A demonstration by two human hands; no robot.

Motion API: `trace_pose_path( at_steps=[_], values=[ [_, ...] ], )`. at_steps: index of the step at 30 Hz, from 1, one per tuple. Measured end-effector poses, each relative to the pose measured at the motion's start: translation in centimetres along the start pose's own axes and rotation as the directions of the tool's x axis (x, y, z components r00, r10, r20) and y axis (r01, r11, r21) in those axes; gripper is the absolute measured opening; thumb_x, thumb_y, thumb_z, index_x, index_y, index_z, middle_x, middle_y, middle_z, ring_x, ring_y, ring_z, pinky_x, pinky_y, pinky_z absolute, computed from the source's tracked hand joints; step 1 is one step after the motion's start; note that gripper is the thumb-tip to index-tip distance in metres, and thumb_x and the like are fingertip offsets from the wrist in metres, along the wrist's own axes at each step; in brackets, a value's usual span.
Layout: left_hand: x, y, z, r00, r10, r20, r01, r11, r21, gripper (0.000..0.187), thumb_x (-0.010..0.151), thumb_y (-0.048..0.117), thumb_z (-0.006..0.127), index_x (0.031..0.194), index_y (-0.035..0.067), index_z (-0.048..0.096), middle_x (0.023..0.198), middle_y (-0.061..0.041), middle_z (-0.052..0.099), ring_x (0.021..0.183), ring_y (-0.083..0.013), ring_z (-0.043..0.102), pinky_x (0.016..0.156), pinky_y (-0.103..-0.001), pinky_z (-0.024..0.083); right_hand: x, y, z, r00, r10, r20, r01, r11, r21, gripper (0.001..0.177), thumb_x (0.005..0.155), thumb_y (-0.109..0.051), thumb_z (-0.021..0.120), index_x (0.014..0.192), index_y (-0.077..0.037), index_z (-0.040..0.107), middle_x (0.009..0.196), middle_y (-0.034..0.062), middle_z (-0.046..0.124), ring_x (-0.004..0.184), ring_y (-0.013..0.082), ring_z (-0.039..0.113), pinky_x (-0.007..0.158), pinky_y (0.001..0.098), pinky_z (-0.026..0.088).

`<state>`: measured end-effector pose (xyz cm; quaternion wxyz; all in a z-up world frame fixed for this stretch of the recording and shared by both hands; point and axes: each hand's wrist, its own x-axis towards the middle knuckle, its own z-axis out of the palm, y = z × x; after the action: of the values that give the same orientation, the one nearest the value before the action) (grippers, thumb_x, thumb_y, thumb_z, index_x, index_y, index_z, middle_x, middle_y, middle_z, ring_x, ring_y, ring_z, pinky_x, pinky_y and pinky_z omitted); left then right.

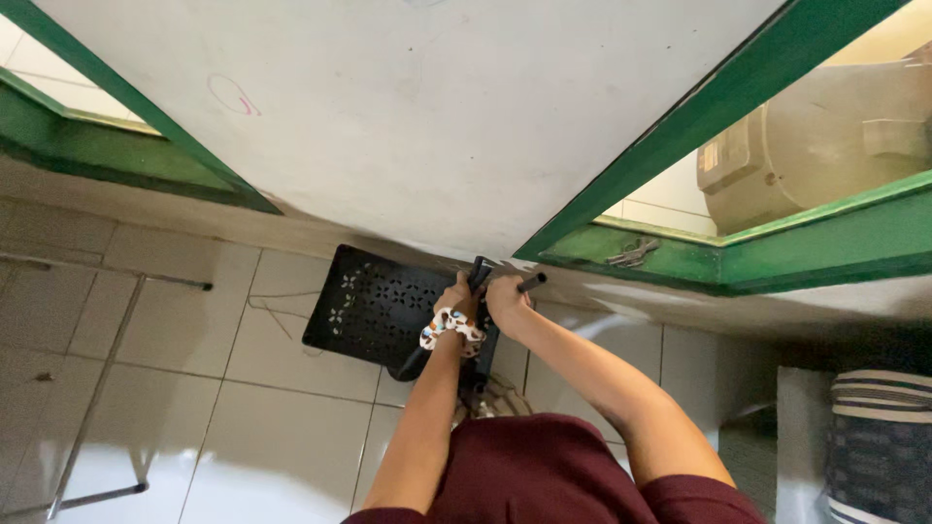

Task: The person assembles a small black plastic stool by inserting metal legs into the seat base. They handle the seat, legs, and a small box, then secure the legs into place.

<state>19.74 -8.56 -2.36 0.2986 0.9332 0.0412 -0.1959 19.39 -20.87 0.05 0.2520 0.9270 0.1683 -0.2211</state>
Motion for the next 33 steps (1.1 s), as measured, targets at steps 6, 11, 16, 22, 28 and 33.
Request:
trace_pose_path(
  at_steps=[6, 11, 16, 22, 28, 33],
  values=[
    [-0.5, -0.5, 0.3, 0.999, -0.037, -0.004, 0.037, 0.999, -0.005, 0.054, 0.092, 0.058, 0.063, 0.128, 0.019, 0.051, 0.103, -0.022, 0.074, 0.098, -0.0434, 0.072, 0.079, -0.054, 0.058, -1.6, -0.4, 0.2, 0.995, -0.1, -0.016, 0.099, 0.993, -0.06, 0.018, 0.089, -0.017, 0.067, 0.1, -0.012, 0.081, 0.099, 0.0059, 0.078, 0.101, 0.0281, 0.074, 0.07, 0.0424, 0.056],
    [-0.9, 0.1, -0.3, 0.996, -0.088, 0.013, 0.088, 0.996, 0.001, 0.051, 0.093, 0.058, 0.063, 0.127, 0.021, 0.051, 0.105, -0.022, 0.074, 0.099, -0.0431, 0.072, 0.079, -0.054, 0.058, 0.3, 0.3, -0.6, 0.995, -0.077, 0.064, 0.07, 0.992, 0.103, 0.025, 0.092, -0.021, 0.065, 0.109, -0.012, 0.08, 0.109, 0.009, 0.076, 0.104, 0.0301, 0.074, 0.074, 0.0509, 0.061],
    [-1.4, 0.2, -0.9, 0.997, -0.081, -0.006, 0.08, 0.996, -0.05, 0.054, 0.093, 0.062, 0.061, 0.127, 0.022, 0.052, 0.104, -0.023, 0.074, 0.1, -0.0439, 0.071, 0.082, -0.055, 0.057, 0.6, 0.5, -1.9, 0.996, 0.043, 0.076, -0.056, 0.983, 0.176, 0.028, 0.092, -0.025, 0.065, 0.111, -0.01, 0.08, 0.113, 0.0137, 0.074, 0.104, 0.032, 0.072, 0.07, 0.0501, 0.061],
    [-0.5, 0.2, -0.8, 0.996, -0.087, 0.01, 0.087, 0.996, -0.031, 0.056, 0.092, 0.064, 0.06, 0.127, 0.021, 0.051, 0.105, -0.022, 0.074, 0.101, -0.0439, 0.071, 0.081, -0.055, 0.057, -0.1, 0.3, -2.9, 0.99, -0.042, 0.137, 0.045, 0.999, -0.014, 0.026, 0.086, -0.016, 0.071, 0.108, -0.008, 0.081, 0.105, 0.0096, 0.078, 0.091, 0.03, 0.078, 0.057, 0.0438, 0.063],
    [-0.2, -0.8, 0.1, 0.999, -0.042, -0.003, 0.042, 0.999, -0.035, 0.054, 0.092, 0.058, 0.062, 0.13, 0.021, 0.051, 0.105, -0.021, 0.075, 0.102, -0.0434, 0.072, 0.081, -0.055, 0.058, 1.7, 0.0, 0.6, 0.999, -0.038, -0.016, 0.04, 0.997, 0.068, 0.023, 0.089, -0.017, 0.067, 0.105, -0.01, 0.082, 0.106, 0.0096, 0.078, 0.097, 0.0289, 0.076, 0.063, 0.0459, 0.061],
    [-0.4, -0.5, 0.1, 0.997, -0.082, 0.015, 0.082, 0.996, -0.027, 0.054, 0.091, 0.061, 0.063, 0.13, 0.024, 0.051, 0.106, -0.022, 0.074, 0.103, -0.0427, 0.071, 0.083, -0.054, 0.058, 2.5, 0.4, 0.8, 0.999, 0.0, -0.033, 0.006, 0.981, 0.196, 0.026, 0.087, -0.025, 0.068, 0.104, -0.01, 0.082, 0.109, 0.0129, 0.075, 0.101, 0.0297, 0.073, 0.067, 0.044, 0.06]
  ],
)
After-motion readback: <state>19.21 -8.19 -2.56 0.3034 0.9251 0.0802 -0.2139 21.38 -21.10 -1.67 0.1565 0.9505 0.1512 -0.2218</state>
